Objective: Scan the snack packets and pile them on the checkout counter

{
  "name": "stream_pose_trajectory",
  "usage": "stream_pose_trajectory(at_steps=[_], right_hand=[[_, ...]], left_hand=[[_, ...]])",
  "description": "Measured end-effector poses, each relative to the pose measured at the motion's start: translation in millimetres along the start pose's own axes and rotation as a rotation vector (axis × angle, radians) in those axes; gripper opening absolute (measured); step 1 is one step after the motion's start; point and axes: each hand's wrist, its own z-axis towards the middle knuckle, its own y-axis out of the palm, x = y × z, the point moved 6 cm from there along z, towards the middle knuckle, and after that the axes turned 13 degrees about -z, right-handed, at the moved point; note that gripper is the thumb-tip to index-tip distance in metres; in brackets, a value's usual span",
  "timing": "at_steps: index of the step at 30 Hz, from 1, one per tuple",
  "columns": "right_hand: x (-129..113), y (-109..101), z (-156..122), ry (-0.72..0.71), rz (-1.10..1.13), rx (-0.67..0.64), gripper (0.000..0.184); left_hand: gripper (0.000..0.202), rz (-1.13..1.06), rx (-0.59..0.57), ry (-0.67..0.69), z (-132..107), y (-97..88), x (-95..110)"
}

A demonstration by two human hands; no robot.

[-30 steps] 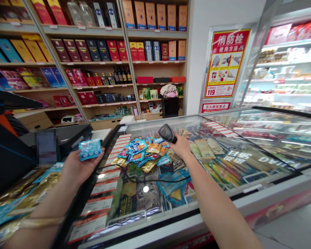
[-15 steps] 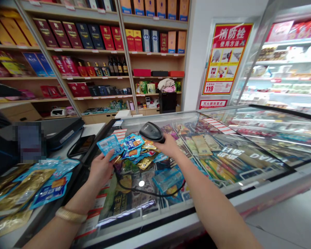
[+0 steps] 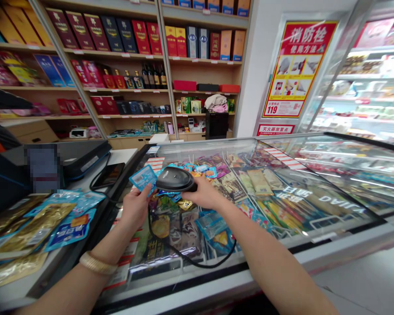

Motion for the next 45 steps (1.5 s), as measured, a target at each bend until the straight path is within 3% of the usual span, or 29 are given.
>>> stream_pose_trajectory(at_steps=[15,32,35,38,41,45], right_hand=[[-1,8,-2,0.001,0.029,-0.086,0.009],[4,10,-3,0.061,0.084,-0.126,0.015],[5,-5,-2,0.036,0.022,-0.035,0.019],[15,-37,0,0.088,-0.158,0.186,0.024],[34,-75,-5,0.266,-0.435,0.439,0.028],[57,-106,-17,0.487,-0.74,0.588,0.033]], left_hand=[[0.042,-0.003,0.003,0.021,-1,1.2,3],[0.041,-0.015,-0.01,0.016,1,-0.8,-2],[0.041,0.029,-0.027,0.023,3,-4.7,-4],[0.037,0.273,-0.091,0.117,9,-7.1,0],[0.032,0.618,-0.233,0.321,14,3.6,6],[0.038,0.793,-0.367,0.494,19,28.0,2]])
